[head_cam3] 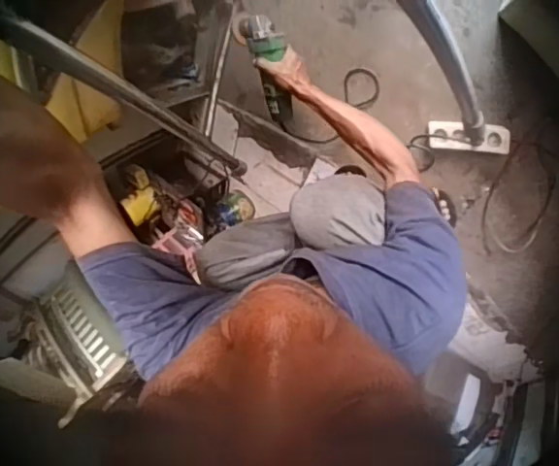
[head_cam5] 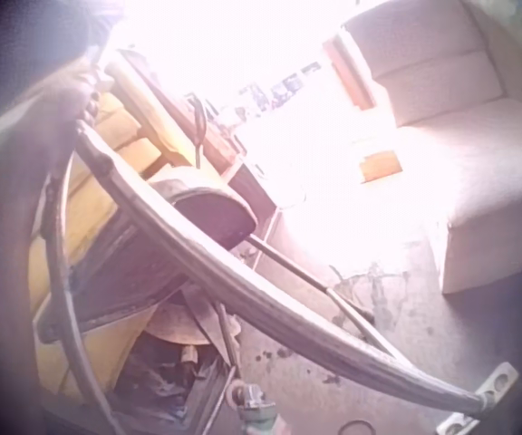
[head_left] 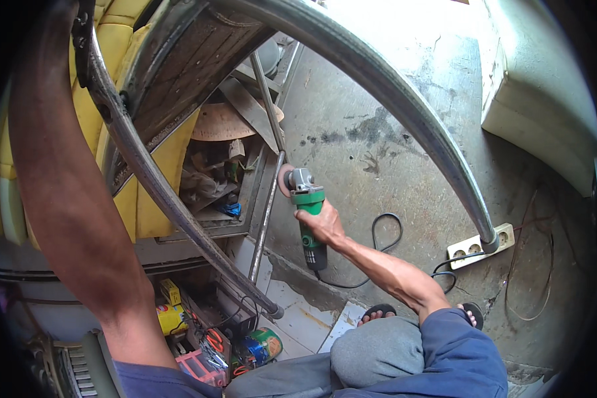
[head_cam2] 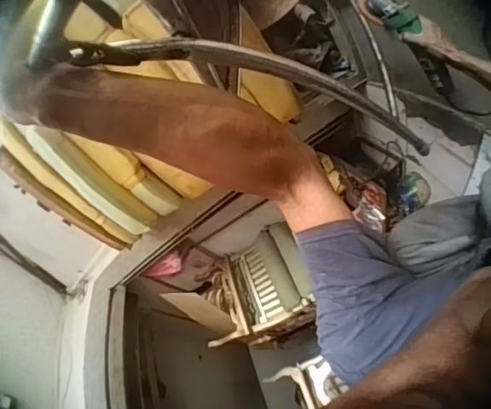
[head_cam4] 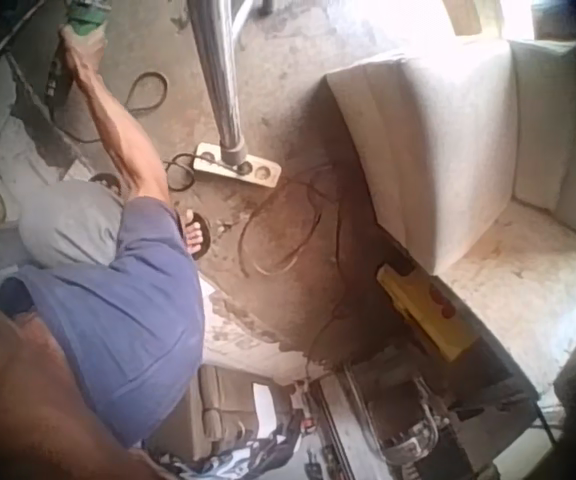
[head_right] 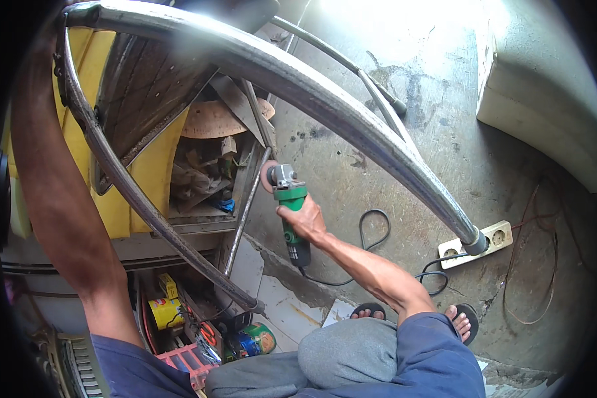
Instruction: The person uses a power grinder to smooth or polish the metal frame of a folding chair, working on different sections of the frame and legs.
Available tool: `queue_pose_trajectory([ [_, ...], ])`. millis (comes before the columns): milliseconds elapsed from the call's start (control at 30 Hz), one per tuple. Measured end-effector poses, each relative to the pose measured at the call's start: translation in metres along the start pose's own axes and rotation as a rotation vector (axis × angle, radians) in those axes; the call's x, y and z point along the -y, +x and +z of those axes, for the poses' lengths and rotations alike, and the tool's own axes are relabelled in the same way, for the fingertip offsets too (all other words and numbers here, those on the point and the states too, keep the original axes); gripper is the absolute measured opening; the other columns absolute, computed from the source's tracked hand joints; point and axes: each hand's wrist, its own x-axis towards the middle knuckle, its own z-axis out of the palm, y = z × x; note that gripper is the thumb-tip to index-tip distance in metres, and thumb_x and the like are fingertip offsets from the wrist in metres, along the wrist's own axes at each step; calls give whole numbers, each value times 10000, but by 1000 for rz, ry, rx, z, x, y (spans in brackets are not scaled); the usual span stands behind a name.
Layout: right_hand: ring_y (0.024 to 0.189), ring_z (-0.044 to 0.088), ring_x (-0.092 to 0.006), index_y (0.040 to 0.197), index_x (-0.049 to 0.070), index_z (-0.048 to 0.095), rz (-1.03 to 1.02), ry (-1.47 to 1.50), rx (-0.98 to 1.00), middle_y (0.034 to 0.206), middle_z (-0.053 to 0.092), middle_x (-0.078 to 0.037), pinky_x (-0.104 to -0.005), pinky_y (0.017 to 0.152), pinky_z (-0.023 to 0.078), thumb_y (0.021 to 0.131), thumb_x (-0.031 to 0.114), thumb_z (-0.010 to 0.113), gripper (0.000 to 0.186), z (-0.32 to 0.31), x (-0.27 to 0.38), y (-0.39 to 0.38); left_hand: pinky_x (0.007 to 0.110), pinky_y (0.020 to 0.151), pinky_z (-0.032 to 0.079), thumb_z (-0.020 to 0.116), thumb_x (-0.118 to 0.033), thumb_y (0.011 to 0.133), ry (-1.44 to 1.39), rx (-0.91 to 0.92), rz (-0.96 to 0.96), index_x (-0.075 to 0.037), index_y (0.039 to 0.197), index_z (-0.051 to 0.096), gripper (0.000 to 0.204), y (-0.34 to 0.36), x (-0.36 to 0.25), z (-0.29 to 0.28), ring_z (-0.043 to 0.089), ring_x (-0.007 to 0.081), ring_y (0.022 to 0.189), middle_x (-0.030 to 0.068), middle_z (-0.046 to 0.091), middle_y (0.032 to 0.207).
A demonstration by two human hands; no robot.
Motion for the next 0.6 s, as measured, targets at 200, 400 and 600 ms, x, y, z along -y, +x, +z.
queue_pose_trajectory([
  [200,962,749,-381,1235,-23,641,-8,-278,91,1027,755,-238,-463,875,587,699,477,792,748,-34,44,47,278,557,436,366,-358,1160,15,-25,-11,-49,990,641,446,-1,5,-17,458,135,573,21,521,731],
  [400,968,738,-443,1265,-57,602,-199,-405,216,1022,742,-292,-476,910,572,710,444,755,763,-48,63,7,276,555,433,366,-356,1161,-20,-42,-44,-50,993,638,443,-9,8,-21,452,133,570,20,516,729],
  [600,953,752,-391,1184,-48,671,-6,-412,133,1003,756,-253,-467,883,581,702,466,761,710,-55,65,46,273,552,430,365,-354,1161,-64,-70,-14,-50,995,636,440,-8,-15,-31,446,131,566,19,510,727],
])
